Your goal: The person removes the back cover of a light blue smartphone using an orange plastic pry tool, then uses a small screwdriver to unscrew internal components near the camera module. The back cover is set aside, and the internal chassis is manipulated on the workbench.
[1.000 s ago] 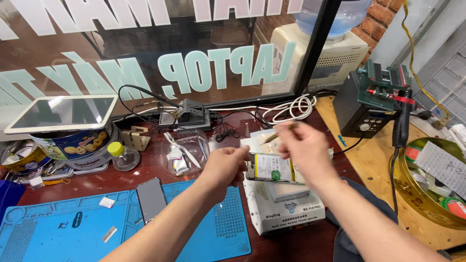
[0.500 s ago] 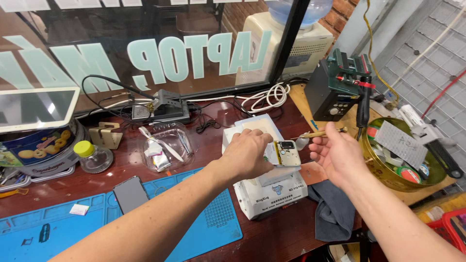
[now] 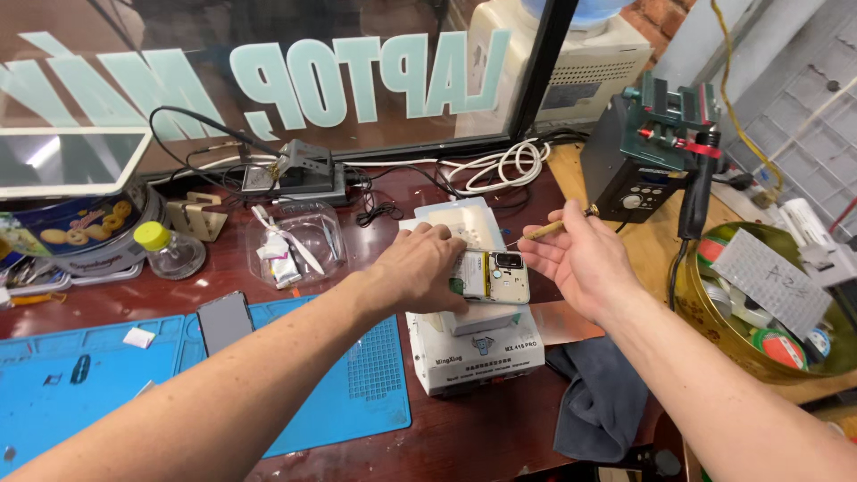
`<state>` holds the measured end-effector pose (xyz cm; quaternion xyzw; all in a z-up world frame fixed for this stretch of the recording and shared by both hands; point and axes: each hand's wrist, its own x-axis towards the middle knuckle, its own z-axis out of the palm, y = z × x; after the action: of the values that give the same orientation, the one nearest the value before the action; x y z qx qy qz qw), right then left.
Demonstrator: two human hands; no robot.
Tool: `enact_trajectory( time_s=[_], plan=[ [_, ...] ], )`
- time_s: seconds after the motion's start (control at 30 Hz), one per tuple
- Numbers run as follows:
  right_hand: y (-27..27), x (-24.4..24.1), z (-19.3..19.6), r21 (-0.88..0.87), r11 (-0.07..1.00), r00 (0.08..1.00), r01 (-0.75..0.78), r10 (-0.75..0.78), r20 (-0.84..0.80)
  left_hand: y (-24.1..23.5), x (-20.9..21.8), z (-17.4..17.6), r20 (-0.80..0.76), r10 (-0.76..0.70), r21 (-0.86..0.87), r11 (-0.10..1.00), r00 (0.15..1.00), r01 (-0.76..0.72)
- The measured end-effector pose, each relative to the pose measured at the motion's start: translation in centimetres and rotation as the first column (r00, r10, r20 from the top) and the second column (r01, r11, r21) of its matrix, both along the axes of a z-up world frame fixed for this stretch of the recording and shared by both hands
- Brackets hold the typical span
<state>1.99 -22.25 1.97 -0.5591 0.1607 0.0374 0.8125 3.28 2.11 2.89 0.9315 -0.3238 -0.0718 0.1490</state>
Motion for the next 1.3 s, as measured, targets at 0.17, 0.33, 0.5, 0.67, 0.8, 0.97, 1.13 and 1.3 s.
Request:
enact_trajectory(
  time_s=[0.17,0.33,0.5,0.67,0.8,0.97,1.13,1.3],
  plan=[
    [-1.6,1.3,-1.4,-0.050,0.987,0.987,-0.150,0.152,0.051,-0.1,0.4,0.7,-0.033,0.027,0.019,0.999,0.999,-0.026],
    [-3.2,1.5,-3.3,-0.142,0.987,0.995,-0.071,0.059,-0.084,-0.7,0.8,1.2,-0.072,0.036,0.107,0.994,0.997,-0.028],
    [-4.1,1.1,-5.6,-0.071,0.997,0.984,0.004,-0.017,-0.177,-0.3,0.5,0.8,0.046,0.058,0.065,0.996,0.997,-0.061],
    [-4.8,1.0,-4.5,0.023,0.996,0.988,0.087,-0.083,-0.130,-0.1,1.5,0.3,0.088,0.226,-0.100,0.971,0.970,-0.217],
    [-3.0,2.3,-1.9,-0.058,0.998,0.997,0.018,-0.014,0.077,-0.1,1.9,-0.3,0.070,0.262,-0.035,0.965,0.963,-0.260],
    [0.9,4.1,0.0,-0.501,0.865,0.906,-0.032,0.237,0.351,0.1,1.6,-0.6,0.024,0.240,-0.106,0.966,0.970,-0.236],
    [3.6,5.3,1.1,-0.655,0.755,0.870,-0.019,0.336,0.361,-0.7,0.6,-0.8,-0.014,0.316,-0.154,0.937,0.949,-0.314],
    [4.5,5.9,1.1,-0.708,0.706,0.835,-0.014,0.397,0.380,-0.9,0.3,-1.1,-0.024,0.355,-0.200,0.914,0.934,-0.353]
  ],
)
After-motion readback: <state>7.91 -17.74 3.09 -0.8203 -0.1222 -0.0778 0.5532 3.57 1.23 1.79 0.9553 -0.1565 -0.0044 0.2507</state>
